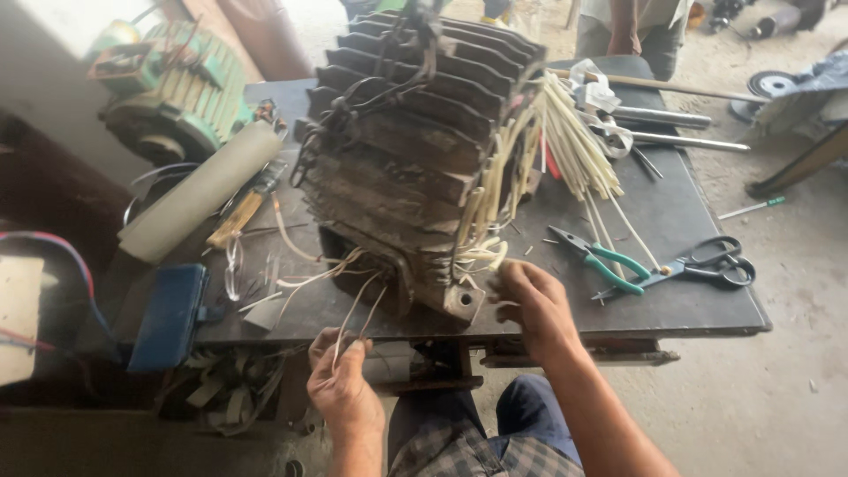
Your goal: The person works on a disassembled motor stator, inserting and adjusting white insulated wires into slots on the metal core. They repeatedly pull, align, and tuck wires by hand while another person occasionally assists. The task continues without a visible final state.
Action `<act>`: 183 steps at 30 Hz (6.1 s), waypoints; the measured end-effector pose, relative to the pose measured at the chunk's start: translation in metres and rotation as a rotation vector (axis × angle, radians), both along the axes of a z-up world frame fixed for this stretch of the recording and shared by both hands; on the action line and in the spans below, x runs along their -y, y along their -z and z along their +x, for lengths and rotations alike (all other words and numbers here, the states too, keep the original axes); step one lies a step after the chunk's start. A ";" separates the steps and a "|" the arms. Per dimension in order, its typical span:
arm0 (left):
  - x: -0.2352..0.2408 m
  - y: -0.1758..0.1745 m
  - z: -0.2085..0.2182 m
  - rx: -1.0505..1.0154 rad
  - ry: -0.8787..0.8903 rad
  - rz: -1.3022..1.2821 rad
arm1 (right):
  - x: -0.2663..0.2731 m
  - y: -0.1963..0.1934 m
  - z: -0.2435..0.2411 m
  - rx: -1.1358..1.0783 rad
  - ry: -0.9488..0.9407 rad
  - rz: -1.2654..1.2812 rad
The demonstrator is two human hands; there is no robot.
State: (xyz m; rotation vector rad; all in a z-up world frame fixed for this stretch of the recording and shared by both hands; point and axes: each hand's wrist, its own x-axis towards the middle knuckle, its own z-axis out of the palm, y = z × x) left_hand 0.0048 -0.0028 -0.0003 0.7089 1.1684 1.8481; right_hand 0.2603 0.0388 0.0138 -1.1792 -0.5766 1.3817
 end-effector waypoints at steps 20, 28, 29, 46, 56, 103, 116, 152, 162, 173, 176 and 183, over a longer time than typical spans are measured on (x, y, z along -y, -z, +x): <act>0.007 -0.008 -0.005 -0.179 -0.054 -0.034 | -0.022 0.044 -0.019 -0.508 0.021 0.266; 0.011 -0.009 -0.008 -0.277 -0.035 -0.023 | -0.028 0.049 -0.006 -0.436 0.013 0.152; 0.012 -0.009 -0.009 -0.280 -0.021 -0.019 | -0.027 0.047 0.001 -0.426 -0.012 0.176; 0.006 0.009 -0.043 -0.352 0.289 -0.198 | -0.054 0.018 0.010 -0.357 -0.012 -0.156; -0.019 -0.044 -0.060 -0.357 0.861 -0.419 | -0.049 0.048 0.012 -0.383 0.005 -0.022; 0.013 -0.035 -0.010 -0.014 0.673 -0.240 | -0.058 0.027 -0.034 -0.138 0.351 0.035; 0.015 -0.022 -0.003 -0.010 0.572 -0.207 | -0.033 0.027 -0.049 0.008 0.274 0.301; 0.024 -0.029 -0.068 -0.307 0.791 -0.126 | 0.035 -0.034 -0.055 0.687 0.009 0.234; -0.010 -0.070 -0.072 -0.252 0.625 -0.195 | 0.050 -0.036 -0.151 0.088 -0.436 0.087; -0.010 -0.070 -0.071 -0.129 0.750 -0.221 | 0.052 -0.047 -0.155 0.425 -0.497 0.106; -0.001 -0.076 -0.071 -0.207 0.770 -0.203 | 0.056 -0.038 -0.151 0.331 -0.528 0.079; 0.018 -0.090 -0.053 -0.504 0.731 -0.162 | 0.051 -0.017 -0.132 0.133 -0.608 0.069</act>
